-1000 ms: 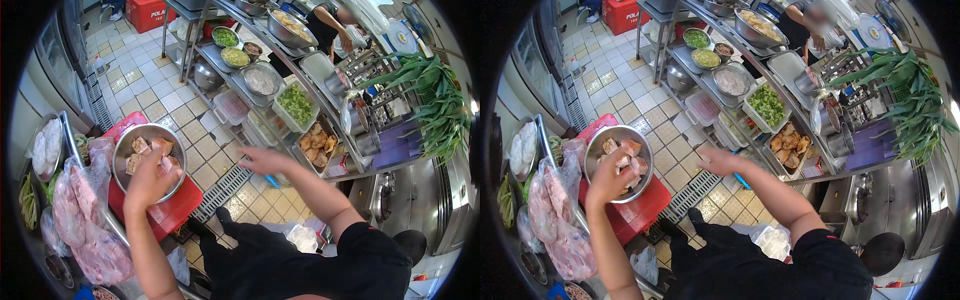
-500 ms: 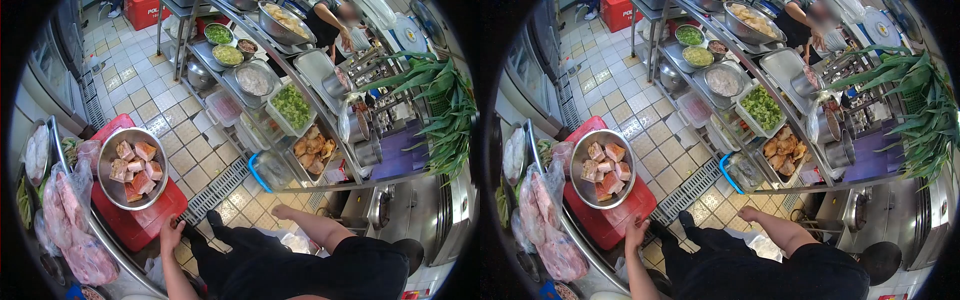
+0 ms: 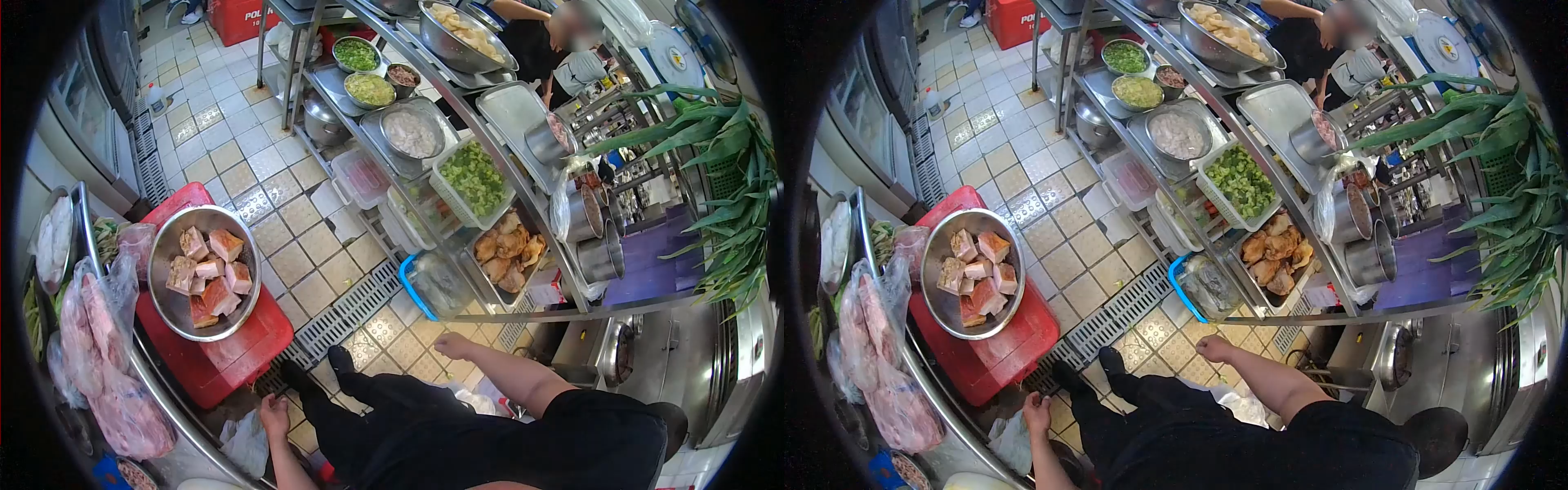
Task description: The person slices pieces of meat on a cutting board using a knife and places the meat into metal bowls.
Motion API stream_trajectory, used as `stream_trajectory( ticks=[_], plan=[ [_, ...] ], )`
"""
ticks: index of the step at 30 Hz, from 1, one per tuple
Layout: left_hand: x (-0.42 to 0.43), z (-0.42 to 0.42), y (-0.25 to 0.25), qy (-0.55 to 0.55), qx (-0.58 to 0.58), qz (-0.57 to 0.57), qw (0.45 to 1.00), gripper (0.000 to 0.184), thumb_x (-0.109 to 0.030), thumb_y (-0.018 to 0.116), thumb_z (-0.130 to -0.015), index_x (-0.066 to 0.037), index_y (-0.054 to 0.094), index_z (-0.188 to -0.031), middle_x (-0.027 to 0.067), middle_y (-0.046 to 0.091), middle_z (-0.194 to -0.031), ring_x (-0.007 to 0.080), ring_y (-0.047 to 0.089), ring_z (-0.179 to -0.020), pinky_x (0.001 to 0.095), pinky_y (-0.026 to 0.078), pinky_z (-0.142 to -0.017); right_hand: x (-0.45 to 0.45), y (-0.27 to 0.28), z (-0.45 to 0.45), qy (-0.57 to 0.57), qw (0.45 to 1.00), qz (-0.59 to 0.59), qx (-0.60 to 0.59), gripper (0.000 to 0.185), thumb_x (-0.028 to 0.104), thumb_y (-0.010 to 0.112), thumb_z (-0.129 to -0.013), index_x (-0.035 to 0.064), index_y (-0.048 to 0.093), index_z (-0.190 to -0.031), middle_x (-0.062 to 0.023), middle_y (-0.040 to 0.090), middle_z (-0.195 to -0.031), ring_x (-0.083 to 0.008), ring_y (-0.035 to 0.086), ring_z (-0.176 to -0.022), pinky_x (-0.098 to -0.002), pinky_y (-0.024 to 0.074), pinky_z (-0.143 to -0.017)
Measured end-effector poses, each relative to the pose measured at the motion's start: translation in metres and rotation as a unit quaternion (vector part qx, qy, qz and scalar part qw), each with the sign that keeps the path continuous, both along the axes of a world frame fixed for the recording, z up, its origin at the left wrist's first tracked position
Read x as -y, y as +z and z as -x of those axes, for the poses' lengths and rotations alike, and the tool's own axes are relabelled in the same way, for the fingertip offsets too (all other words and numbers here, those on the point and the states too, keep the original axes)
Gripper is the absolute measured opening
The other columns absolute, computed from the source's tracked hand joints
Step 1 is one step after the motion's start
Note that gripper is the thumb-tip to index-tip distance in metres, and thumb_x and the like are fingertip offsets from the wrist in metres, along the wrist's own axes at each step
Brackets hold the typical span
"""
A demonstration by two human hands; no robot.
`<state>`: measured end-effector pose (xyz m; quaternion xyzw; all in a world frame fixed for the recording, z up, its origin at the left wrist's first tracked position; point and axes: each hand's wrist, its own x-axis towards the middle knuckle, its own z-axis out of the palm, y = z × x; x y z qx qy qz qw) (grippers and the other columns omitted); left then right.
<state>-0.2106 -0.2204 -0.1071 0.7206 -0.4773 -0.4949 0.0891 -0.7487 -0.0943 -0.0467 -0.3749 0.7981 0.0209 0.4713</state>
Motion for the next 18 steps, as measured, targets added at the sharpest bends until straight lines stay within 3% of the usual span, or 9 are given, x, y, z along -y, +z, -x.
stream_trajectory(
  ticks=[7, 11, 13, 17, 18],
  plan=[
    [-0.048, -0.023, -0.024, 0.024, 0.077, -0.036, 0.996, 0.044, -0.021, 0.077, -0.084, 0.001, 0.065, -0.12, 0.022, 0.069, -0.118, 0.0358, 0.066, -0.112, 0.0433, 0.05, -0.098, -0.006, -0.002, -0.002, -0.011, 0.998, -0.054, 0.02, 0.032, 0.029, 0.064, -0.092, 0.0016, 0.073, -0.107, -0.0121, 0.075, -0.091, -0.0212, 0.071, -0.085, -0.0369, 0.0558, -0.08],
    [-0.059, -0.023, -0.018, 0.009, 0.116, -0.062, 0.991, 0.044, -0.021, 0.077, -0.083, 0.0, 0.065, -0.119, 0.022, 0.069, -0.118, 0.0362, 0.066, -0.113, 0.0433, 0.05, -0.098, -0.017, -0.001, -0.001, -0.008, 0.998, -0.064, 0.021, 0.031, 0.027, 0.065, -0.092, 0.0021, 0.073, -0.109, -0.0112, 0.075, -0.095, -0.0193, 0.071, -0.085, -0.0357, 0.0561, -0.08],
    [-0.067, -0.025, -0.02, 0.052, 0.103, -0.087, 0.989, 0.044, -0.02, 0.078, -0.082, 0.0, 0.066, -0.119, 0.022, 0.068, -0.118, 0.0362, 0.065, -0.111, 0.0429, 0.05, -0.098, -0.018, -0.001, -0.002, -0.005, 0.997, -0.082, 0.015, 0.031, 0.026, 0.066, -0.092, 0.0022, 0.073, -0.11, -0.0113, 0.075, -0.096, -0.0191, 0.071, -0.086, -0.0353, 0.0562, -0.08],
    [-0.089, -0.04, -0.052, 0.027, 0.103, -0.095, 0.99, 0.043, -0.018, 0.079, -0.081, 0.001, 0.066, -0.118, 0.0202, 0.069, -0.113, 0.0336, 0.066, -0.107, 0.0413, 0.051, -0.096, -0.025, -0.007, -0.002, -0.021, 0.996, -0.086, 0.005, 0.029, 0.024, 0.069, -0.091, 0.0026, 0.073, -0.11, -0.0115, 0.075, -0.097, -0.0192, 0.072, -0.087, -0.0348, 0.056, -0.081],
    [-0.094, -0.042, -0.057, 0.07, 0.087, -0.111, 0.988, 0.042, -0.017, 0.079, -0.081, 0.001, 0.066, -0.117, 0.0184, 0.069, -0.111, 0.0315, 0.066, -0.104, 0.0404, 0.051, -0.094, -0.026, -0.008, -0.002, -0.021, 0.996, -0.086, 0.005, 0.029, 0.024, 0.069, -0.091, 0.0026, 0.073, -0.11, -0.0115, 0.075, -0.097, -0.0192, 0.072, -0.087, -0.0348, 0.056, -0.081]
  ],
)
